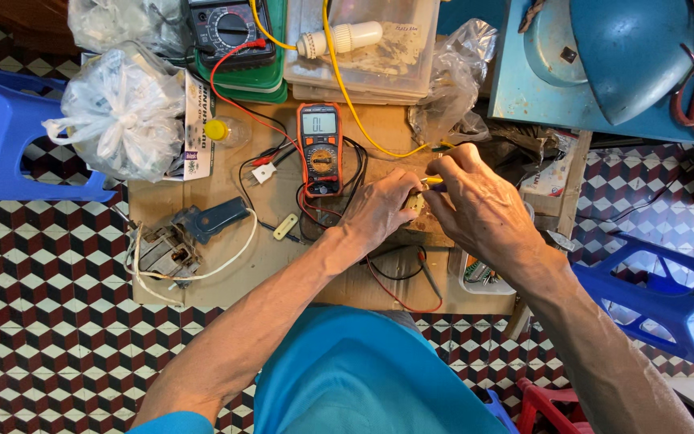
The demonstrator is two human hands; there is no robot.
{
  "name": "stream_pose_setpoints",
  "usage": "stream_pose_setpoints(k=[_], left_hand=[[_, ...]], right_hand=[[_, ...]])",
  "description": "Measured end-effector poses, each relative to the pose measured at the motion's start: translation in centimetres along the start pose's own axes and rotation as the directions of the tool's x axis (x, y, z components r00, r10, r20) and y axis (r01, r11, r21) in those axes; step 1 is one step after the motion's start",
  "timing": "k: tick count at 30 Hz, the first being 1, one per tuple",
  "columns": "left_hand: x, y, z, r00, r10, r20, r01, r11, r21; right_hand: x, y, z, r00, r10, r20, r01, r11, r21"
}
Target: The person sits at a cluttered workbench and repairs an electrical plug and socket assembly. They strip and twist wire ends by hand, connect the wires to the plug terminals, check the assembly with a multimeter, and use a screwdriver to tighten the plug's parts.
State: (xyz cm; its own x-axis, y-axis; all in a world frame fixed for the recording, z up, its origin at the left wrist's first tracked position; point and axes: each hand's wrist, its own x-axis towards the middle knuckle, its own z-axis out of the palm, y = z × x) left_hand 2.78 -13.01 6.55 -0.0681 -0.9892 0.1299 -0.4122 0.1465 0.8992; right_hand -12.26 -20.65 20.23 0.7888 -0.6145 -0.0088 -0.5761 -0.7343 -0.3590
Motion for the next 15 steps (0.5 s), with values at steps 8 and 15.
stream_pose_setpoints(k=[8,15], left_hand=[[-0.03,-0.37,0.17,0.999,-0.041,0.025,0.040,0.999,0.036],[0.18,-0.12,0.41,0.996,-0.060,0.061,0.056,0.996,0.063]], right_hand=[[0.00,-0.20,0.29,0.994,0.105,0.020,-0.104,0.993,-0.049],[-0.23,-0.55,-0.18,0.961,0.253,0.108,-0.249,0.967,-0.057]])
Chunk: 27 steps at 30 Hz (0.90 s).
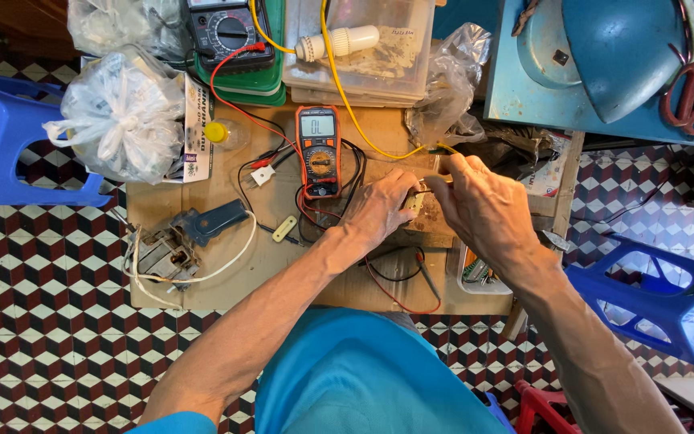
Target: The person sits at a cluttered workbench and repairs an electrical plug and socket assembly. They strip and twist wire ends by hand, connect the wires to the plug terminals, check the assembly with a multimeter, and use a screwdriver to tighten the plug's parts.
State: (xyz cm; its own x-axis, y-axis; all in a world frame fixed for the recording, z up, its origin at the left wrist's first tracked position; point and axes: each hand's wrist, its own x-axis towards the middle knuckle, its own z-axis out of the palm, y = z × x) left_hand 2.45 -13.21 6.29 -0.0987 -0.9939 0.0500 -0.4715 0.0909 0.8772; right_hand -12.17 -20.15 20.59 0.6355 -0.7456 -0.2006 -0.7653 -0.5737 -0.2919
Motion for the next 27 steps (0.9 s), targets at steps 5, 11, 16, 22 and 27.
stream_pose_setpoints(k=[5,11,16,22,27], left_hand=[[0.0,-0.1,0.0,0.999,0.029,-0.031,-0.029,1.000,0.011],[0.0,-0.4,0.3,0.999,0.027,-0.026,-0.026,0.999,0.024],[0.0,-0.4,0.4,0.998,0.038,-0.055,-0.037,0.999,0.014],[0.1,0.1,0.1,0.999,-0.020,-0.029,0.020,0.999,0.025],[-0.2,0.7,-0.6,1.000,-0.032,0.000,0.032,0.999,0.006]], right_hand=[[-0.1,-0.4,0.3,0.999,0.017,-0.042,-0.015,0.999,0.045],[-0.5,-0.8,0.6,0.991,-0.060,-0.123,0.074,0.991,0.108],[0.0,-0.8,0.5,0.985,0.171,-0.028,-0.171,0.985,-0.023],[-0.3,-0.5,0.9,0.984,0.019,-0.176,-0.012,0.999,0.041],[-0.5,-0.1,0.9,0.988,0.005,-0.152,0.021,0.985,0.169]])
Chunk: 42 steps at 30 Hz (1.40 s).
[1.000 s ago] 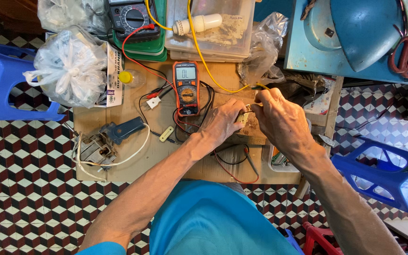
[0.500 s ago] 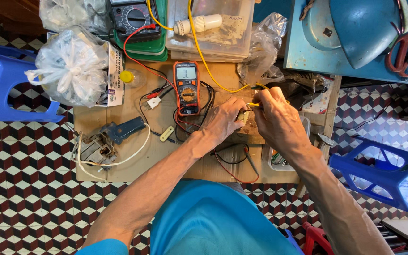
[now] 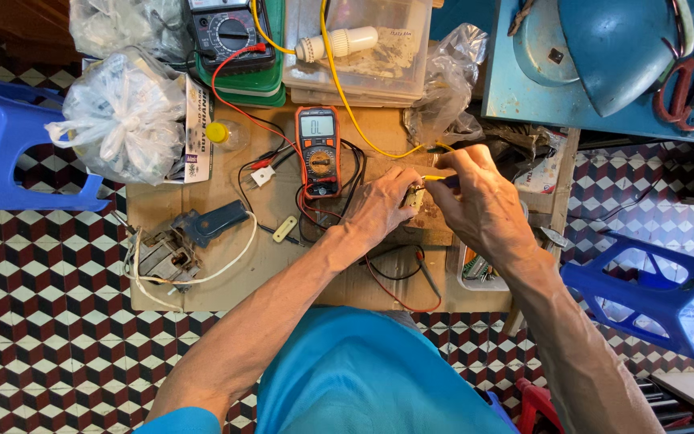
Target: The person sits at a cluttered workbench and repairs an electrical plug and socket assembly. They strip and twist wire ends by hand, connect the wires to the plug terminals, check the assembly with a multimeter, and use a screwdriver to tighten the plug's parts.
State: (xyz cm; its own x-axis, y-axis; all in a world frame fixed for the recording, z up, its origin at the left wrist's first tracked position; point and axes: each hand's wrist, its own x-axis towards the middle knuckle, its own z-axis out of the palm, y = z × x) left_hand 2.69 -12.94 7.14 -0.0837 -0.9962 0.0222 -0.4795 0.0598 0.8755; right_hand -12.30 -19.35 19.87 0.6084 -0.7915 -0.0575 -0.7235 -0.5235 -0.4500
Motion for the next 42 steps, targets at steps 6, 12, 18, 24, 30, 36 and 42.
stream_pose_setpoints(k=[6,12,18,24,30,36,42], left_hand=[[-0.1,0.1,0.3,0.999,-0.008,-0.034,0.006,0.999,-0.040],[0.0,-0.1,1.0,0.997,-0.042,-0.071,0.037,0.997,-0.065],[0.2,-0.1,1.8,0.981,-0.183,-0.058,0.176,0.979,-0.104],[0.5,-1.1,2.1,0.992,-0.118,-0.048,0.106,0.971,-0.215],[0.8,-1.5,2.0,0.993,-0.119,-0.013,0.111,0.959,-0.261],[0.7,-1.6,2.0,0.997,-0.014,-0.076,-0.004,0.974,-0.225],[0.9,-1.4,1.7,0.990,-0.140,0.000,0.135,0.955,-0.265]], right_hand=[[-0.4,-0.4,0.5,0.998,0.061,-0.027,-0.064,0.986,-0.154],[-0.9,0.4,-0.1,0.993,-0.110,-0.033,0.108,0.992,-0.065],[-0.9,0.3,0.1,0.962,0.235,0.141,-0.186,0.938,-0.293],[-1.1,-0.1,-0.3,0.984,-0.158,-0.078,0.154,0.986,-0.064],[-0.5,-0.5,0.4,0.983,0.160,0.090,-0.137,0.967,-0.216],[-0.8,-0.1,0.3,0.985,-0.164,-0.046,0.159,0.983,-0.086],[-0.3,0.3,0.5,0.986,0.139,0.097,-0.111,0.962,-0.249]])
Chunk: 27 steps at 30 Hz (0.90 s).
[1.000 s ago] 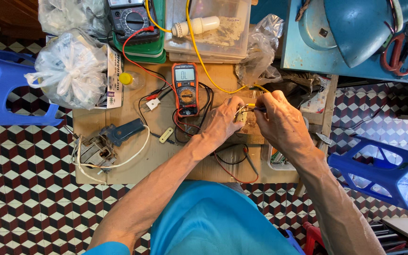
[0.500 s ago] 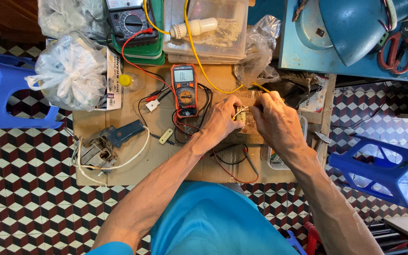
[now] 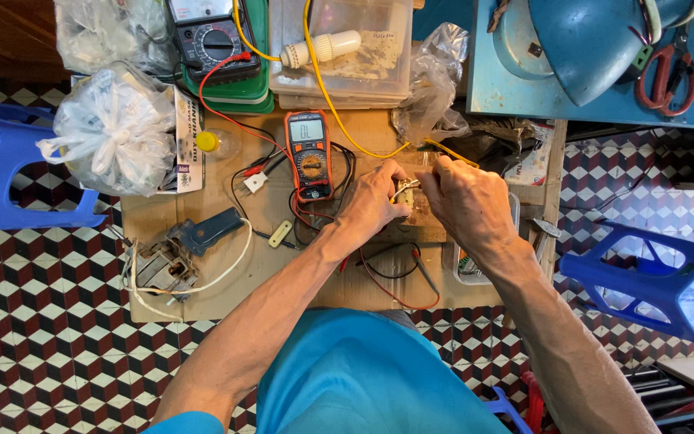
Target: The person sits at a cluttered workbench and repairs an electrical plug and socket assembly. They strip and twist wire ends by hand, connect the wires to the plug terminals, check the assembly with a multimeter, and use a screwdriver to tighten the plug's parts.
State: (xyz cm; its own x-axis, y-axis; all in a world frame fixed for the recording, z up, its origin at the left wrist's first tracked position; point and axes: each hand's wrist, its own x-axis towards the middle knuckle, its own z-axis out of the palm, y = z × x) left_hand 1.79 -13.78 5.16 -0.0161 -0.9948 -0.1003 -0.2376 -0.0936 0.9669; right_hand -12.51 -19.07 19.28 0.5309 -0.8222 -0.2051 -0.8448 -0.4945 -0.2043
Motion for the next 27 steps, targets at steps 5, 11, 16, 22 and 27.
stream_pose_setpoints(k=[5,11,16,22,27], left_hand=[[-0.1,0.2,0.0,1.000,0.025,0.005,-0.025,0.999,0.046],[0.1,0.4,-0.1,1.000,-0.007,0.011,0.006,0.999,0.041],[-0.1,0.8,-0.3,0.996,-0.065,0.055,0.061,0.996,0.065],[0.1,1.0,-0.2,0.997,-0.059,0.045,0.057,0.998,0.034],[0.2,0.9,-0.2,0.996,-0.076,0.050,0.075,0.997,0.021]], right_hand=[[-0.9,0.4,-0.5,0.933,-0.278,-0.230,0.310,0.944,0.113],[-0.5,-0.4,-0.3,1.000,-0.023,-0.014,0.023,1.000,0.007],[-0.6,0.1,-1.0,0.962,-0.248,-0.116,0.260,0.960,0.102],[-0.2,0.4,-0.9,0.984,-0.167,-0.065,0.175,0.972,0.155],[-0.4,0.3,-0.3,0.989,-0.105,-0.100,0.123,0.975,0.185]])
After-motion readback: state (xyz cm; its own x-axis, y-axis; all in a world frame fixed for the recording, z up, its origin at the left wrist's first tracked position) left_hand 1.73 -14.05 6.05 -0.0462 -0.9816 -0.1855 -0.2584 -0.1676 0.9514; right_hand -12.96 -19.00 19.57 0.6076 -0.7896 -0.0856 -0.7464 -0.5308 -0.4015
